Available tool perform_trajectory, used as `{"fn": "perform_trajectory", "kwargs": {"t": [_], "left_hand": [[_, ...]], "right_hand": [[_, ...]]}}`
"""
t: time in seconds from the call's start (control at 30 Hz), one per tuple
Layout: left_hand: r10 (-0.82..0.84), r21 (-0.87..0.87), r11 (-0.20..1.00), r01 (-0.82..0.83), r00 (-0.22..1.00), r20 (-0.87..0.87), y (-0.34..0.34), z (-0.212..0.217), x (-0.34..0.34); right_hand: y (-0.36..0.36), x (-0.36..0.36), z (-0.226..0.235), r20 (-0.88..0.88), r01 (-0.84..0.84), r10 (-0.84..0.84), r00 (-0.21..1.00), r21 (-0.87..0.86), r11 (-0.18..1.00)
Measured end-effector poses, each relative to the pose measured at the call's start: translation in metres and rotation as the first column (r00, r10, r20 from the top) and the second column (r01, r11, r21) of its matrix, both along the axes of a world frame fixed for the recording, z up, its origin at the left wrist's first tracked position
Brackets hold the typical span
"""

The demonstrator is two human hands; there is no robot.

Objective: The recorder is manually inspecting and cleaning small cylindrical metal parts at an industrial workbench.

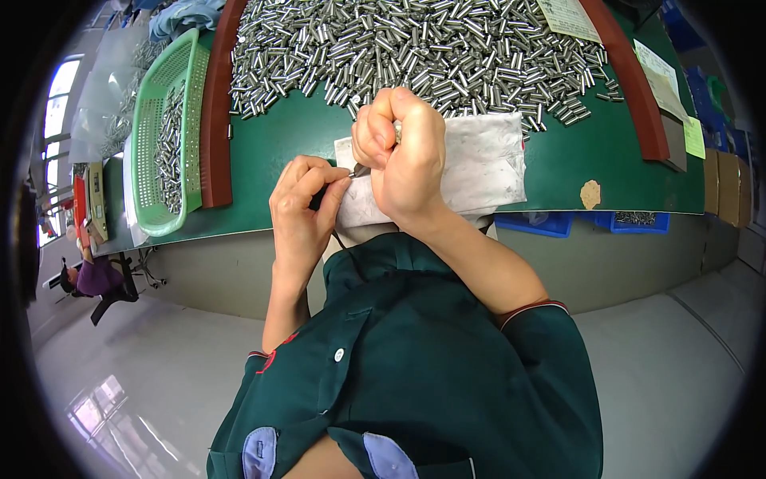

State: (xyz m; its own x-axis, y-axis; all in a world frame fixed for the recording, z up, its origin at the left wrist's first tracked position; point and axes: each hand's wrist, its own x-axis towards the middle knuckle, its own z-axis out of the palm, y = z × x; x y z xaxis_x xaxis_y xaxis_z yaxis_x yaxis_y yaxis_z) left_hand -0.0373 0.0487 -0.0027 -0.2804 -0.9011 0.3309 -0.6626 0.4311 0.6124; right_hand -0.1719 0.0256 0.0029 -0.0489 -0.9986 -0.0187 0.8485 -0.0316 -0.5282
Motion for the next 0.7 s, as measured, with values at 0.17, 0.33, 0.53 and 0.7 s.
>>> {"fn": "perform_trajectory", "kwargs": {"t": [0.17,0.33,0.53,0.7], "left_hand": [[0.000,0.009,1.000,0.001,1.000,-0.004,0.000,0.000,0.000],[0.003,0.035,0.999,-0.003,1.000,-0.021,-0.002,0.001,-0.001],[0.007,0.049,0.999,-0.004,0.999,-0.051,-0.003,0.002,-0.002],[0.010,0.029,1.000,-0.009,0.999,-0.039,-0.003,0.003,-0.004]], "right_hand": [[0.001,0.002,0.001,-0.042,0.011,-0.012,0.999,-0.004,1.000],[0.002,0.003,-0.002,-0.122,-0.003,-0.003,0.992,-0.047,0.999],[0.004,0.012,0.004,-0.291,0.001,-0.026,0.956,-0.087,0.996],[0.010,0.021,0.012,-0.464,0.030,-0.102,0.880,-0.161,0.986]]}}
